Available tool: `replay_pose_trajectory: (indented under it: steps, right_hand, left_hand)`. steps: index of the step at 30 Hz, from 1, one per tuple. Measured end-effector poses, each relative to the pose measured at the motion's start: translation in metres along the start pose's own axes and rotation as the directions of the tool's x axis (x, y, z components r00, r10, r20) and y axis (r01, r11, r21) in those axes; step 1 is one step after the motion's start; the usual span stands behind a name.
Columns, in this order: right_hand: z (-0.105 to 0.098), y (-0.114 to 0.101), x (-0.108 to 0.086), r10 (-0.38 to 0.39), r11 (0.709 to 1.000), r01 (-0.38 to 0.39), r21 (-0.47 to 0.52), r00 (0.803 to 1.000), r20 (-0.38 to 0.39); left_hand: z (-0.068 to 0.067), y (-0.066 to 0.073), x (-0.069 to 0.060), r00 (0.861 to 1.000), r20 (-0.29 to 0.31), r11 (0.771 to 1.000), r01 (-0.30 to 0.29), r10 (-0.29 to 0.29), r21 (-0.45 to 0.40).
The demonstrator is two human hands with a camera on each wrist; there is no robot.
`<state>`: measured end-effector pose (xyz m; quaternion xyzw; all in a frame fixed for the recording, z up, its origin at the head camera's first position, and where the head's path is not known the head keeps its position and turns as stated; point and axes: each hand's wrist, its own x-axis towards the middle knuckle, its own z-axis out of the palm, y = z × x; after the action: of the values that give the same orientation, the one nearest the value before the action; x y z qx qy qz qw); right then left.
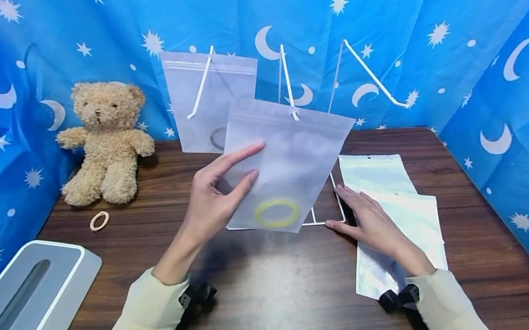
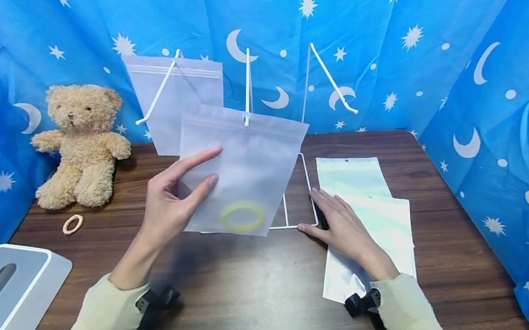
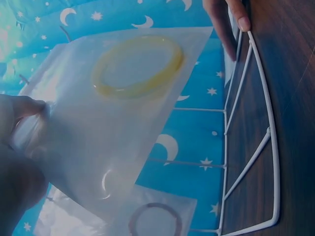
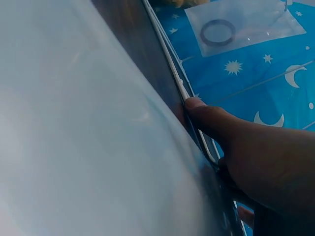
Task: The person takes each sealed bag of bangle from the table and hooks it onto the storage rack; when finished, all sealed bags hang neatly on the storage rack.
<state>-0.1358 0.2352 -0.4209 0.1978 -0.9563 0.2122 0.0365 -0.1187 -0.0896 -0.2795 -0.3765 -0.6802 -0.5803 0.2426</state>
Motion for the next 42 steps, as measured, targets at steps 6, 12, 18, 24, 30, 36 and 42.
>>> replay_pose_trajectory:
  steps: [6, 12, 18, 24, 30, 36, 42]
  right_hand:
    - [-0.001, 0.003, 0.002, -0.024, 1.0, 0.024, 0.013, 1.0, -0.017]
    - [-0.001, 0.004, -0.001, -0.009, 1.0, 0.009, 0.017, 1.0, -0.002]
    - [-0.001, 0.003, -0.002, 0.011, 1.0, -0.011, 0.013, 1.0, 0.004]
    - [-0.002, 0.003, 0.0, 0.007, 1.0, -0.007, 0.001, 1.0, -0.007]
    - [-0.002, 0.003, 0.0, 0.01, 1.0, -0.01, 0.005, 1.0, 0.0]
    - [-0.003, 0.001, -0.002, 0.011, 1.0, -0.011, 0.01, 1.0, 0.001]
    - [-0.002, 0.001, 0.0, 0.022, 1.0, -0.022, 0.004, 1.0, 0.007]
  left_hand:
    - [0.007, -0.014, 0.008, 0.997, -0.061, 0.999, 0.038, -0.037, 0.007]
    - [0.018, -0.04, 0.022, 0.991, -0.13, 0.999, 0.018, -0.022, -0.031]
    - [0.031, -0.07, 0.038, 0.98, -0.197, 0.998, 0.01, -0.024, -0.069]
    - [0.038, -0.091, 0.056, 0.967, -0.251, 0.996, 0.033, -0.053, -0.082]
    - [0.041, -0.101, 0.064, 0.96, -0.272, 0.996, 0.039, -0.059, -0.08]
    - [0.042, -0.106, 0.068, 0.957, -0.281, 0.996, 0.055, -0.074, -0.075]
    - [0.036, -0.108, 0.066, 0.968, -0.247, 0.999, 0.036, -0.045, -0.038]
